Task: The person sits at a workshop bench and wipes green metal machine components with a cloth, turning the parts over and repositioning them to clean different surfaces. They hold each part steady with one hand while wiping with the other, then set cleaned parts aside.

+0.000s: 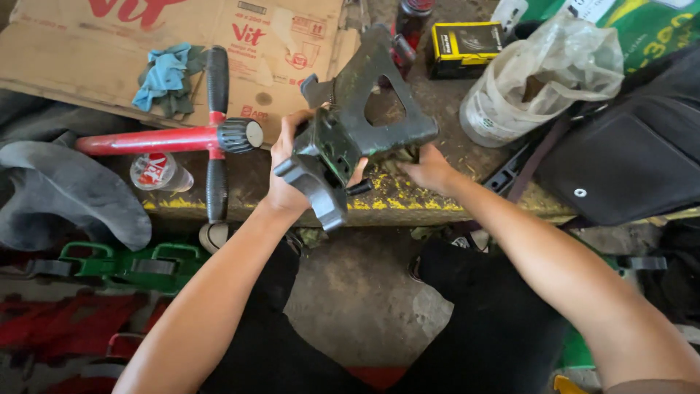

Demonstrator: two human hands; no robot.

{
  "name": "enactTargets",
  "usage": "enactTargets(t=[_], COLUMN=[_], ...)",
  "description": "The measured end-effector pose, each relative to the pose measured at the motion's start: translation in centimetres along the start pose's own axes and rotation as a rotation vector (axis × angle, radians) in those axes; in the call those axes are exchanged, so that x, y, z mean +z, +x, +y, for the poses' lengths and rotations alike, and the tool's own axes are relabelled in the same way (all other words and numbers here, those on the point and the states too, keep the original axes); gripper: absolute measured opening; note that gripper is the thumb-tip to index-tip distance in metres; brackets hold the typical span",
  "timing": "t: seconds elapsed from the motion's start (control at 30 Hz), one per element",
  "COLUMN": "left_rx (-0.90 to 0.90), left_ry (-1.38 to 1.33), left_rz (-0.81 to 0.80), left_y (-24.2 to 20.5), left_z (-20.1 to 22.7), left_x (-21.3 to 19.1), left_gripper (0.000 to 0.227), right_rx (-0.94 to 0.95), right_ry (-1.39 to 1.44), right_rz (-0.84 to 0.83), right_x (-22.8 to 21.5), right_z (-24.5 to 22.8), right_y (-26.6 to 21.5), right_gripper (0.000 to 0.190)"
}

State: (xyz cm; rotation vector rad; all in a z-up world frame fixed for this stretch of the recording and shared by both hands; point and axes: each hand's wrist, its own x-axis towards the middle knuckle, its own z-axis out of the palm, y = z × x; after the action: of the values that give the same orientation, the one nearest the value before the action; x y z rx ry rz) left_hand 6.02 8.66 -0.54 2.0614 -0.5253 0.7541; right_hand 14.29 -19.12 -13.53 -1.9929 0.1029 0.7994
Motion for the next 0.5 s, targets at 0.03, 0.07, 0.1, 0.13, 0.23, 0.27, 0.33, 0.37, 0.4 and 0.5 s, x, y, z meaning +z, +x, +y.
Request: enactTargets(t=[0.03, 0.07, 0.1, 0.13, 0.23, 0.27, 0.33, 0.37, 0.4, 0.5], left_rx=[-0.021, -0.041, -0.045, -0.077, -0.055, 0.002, 0.041, 0.086, 0.084, -0.069], left_ry=[0.001, 0.001, 0.006, -0.033, 0.019, 0.106, 0.157, 0.209, 0.210, 0.017], left_rz=[0.030, 0.060, 0.059, 0.076, 0.085, 0.081, 0.045, 0.016, 0.014, 0.030], left_y=[-0.1, -0.2, -0.3, -0.4, -0.1, 0.1, -0.3, -0.5, -0.6, -0.8], left_z=[-0.3, -0.7, -0.9, -1.0, -1.0, -0.9, -1.0, -1.1, -1.1, -1.1], left_x=[0.1, 0.2, 0.0, -0.1, -0.8, -1.0, -1.1, -1.2, -1.1, -0.9], left_gripper=[0.086, 0.083, 0.083, 0.082, 0.077, 0.075, 0.069, 0.063, 0.063, 0.066], right_rx=[-0.127, -0.253, -0.253, -0.275, -0.198, -0.101, -0.123, -0.153, -0.152, -0.358], right_ry=[-0.087, -0.173, -0.172, -0.175, -0.178, -0.182, -0.164, -0.150, -0.149, -0.041], right_rz=[0.140, 0.281, 0.275, 0.310, 0.331, 0.321, 0.296, 0.275, 0.273, 0.200], right_x=[0.3, 0.7, 0.9, 1.2, 2.5, 2.9, 4.1, 4.7, 5.1, 5.7], right_z=[0.2, 0.4, -0.4, -1.1, -2.7, -3.1, -2.8, -2.8, -1.9, -0.8], right_y=[0.6, 1.2, 1.0, 0.9, 1.0, 1.1, 1.8, 2.2, 3.3, 5.3], right_gripper=[0.037, 0.037, 0.037, 0.038, 0.036, 0.034, 0.034, 0.035, 0.035, 0.037])
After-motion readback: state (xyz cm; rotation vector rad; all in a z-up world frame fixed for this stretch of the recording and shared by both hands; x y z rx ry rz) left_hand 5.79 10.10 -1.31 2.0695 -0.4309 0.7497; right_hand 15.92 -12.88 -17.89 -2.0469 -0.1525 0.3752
